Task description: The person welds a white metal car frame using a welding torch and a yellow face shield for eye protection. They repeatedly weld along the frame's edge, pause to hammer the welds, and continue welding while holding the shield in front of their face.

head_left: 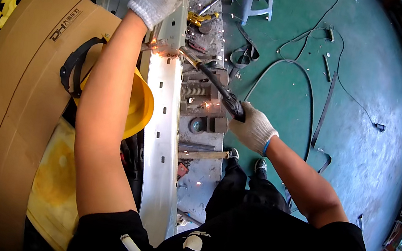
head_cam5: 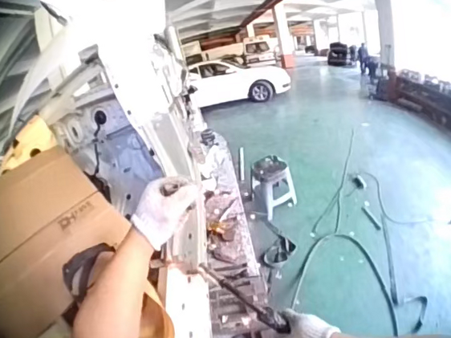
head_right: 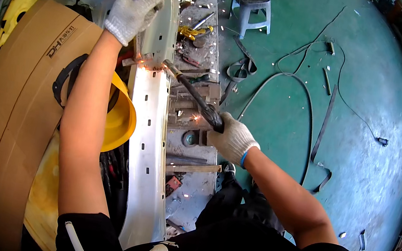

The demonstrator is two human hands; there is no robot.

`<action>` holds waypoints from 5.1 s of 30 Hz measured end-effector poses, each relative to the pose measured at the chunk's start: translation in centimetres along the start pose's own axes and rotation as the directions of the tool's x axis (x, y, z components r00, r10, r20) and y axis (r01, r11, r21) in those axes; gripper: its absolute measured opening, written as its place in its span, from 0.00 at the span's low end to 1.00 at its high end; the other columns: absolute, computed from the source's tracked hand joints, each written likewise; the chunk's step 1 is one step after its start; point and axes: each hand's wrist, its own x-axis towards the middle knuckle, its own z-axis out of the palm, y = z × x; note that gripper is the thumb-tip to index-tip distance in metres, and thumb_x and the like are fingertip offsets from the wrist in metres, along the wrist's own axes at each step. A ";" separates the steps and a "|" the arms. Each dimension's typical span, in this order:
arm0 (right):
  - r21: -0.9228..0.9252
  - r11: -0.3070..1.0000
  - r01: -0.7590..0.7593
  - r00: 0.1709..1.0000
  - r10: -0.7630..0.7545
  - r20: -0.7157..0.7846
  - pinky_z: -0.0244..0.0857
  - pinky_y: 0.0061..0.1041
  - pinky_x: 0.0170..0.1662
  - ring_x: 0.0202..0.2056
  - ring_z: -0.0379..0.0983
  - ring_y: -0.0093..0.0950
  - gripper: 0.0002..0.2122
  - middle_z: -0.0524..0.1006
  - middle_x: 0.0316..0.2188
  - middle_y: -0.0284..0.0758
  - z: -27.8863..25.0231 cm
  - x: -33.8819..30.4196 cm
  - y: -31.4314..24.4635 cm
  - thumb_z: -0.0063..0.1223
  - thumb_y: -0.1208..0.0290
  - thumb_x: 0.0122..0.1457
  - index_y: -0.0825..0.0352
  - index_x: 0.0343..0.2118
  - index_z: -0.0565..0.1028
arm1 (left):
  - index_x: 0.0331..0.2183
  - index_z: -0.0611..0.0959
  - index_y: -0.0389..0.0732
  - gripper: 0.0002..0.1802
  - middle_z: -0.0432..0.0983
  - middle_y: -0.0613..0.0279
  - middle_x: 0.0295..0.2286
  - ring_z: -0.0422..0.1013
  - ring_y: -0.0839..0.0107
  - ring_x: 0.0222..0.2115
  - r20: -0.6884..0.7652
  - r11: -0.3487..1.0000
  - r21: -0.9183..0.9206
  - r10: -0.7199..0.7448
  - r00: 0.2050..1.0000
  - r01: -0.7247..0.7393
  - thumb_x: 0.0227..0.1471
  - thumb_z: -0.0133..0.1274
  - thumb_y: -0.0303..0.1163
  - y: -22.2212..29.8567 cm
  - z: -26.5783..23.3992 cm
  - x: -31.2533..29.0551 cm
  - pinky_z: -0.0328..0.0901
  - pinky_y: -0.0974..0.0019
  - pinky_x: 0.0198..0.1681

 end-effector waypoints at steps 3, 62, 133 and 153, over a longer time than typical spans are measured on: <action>-0.005 1.000 0.021 0.997 -0.022 -0.074 0.69 0.42 0.44 0.36 0.78 0.47 0.18 0.79 0.32 0.50 -0.5 1.8 1.4 0.55 0.61 0.60 0.68 0.48 0.73 | 0.37 0.89 0.43 0.15 0.80 0.73 0.27 0.72 0.86 0.22 0.045 0.999 0.052 0.010 0.999 -0.012 0.59 0.66 0.46 2.8 0.2 1.4 0.66 0.78 0.22; 0.009 0.996 0.093 0.990 -0.093 0.101 0.72 0.39 0.41 0.36 0.80 0.42 0.20 0.81 0.32 0.47 -3.2 2.3 5.0 0.54 0.60 0.62 0.68 0.52 0.75 | 0.35 0.84 0.43 0.13 0.78 0.70 0.24 0.66 0.84 0.17 -0.253 0.999 -0.041 0.014 0.967 -0.025 0.57 0.68 0.41 4.0 3.1 -2.7 0.56 0.76 0.18; 0.571 0.787 -0.234 0.959 0.283 0.002 0.68 0.29 0.24 0.19 0.69 0.25 0.10 0.71 0.22 0.32 -25.9 5.9 34.5 0.55 0.71 0.58 0.67 0.40 0.70 | 0.24 0.76 0.40 0.27 0.78 0.58 0.24 0.75 0.63 0.29 -0.842 0.948 0.177 0.007 0.539 0.265 0.69 0.48 0.51 6.9 15.5 -16.7 0.69 0.58 0.40; 0.180 0.967 -0.181 0.982 0.170 0.078 0.72 0.28 0.28 0.22 0.72 0.23 0.18 0.74 0.26 0.31 -21.2 13.2 16.7 0.59 0.67 0.59 0.68 0.50 0.72 | 0.21 0.67 0.47 0.31 0.57 0.71 0.12 0.52 0.77 0.10 -0.734 0.983 -0.152 -0.180 0.655 0.101 0.66 0.54 0.59 2.9 3.7 -6.9 0.49 0.69 0.16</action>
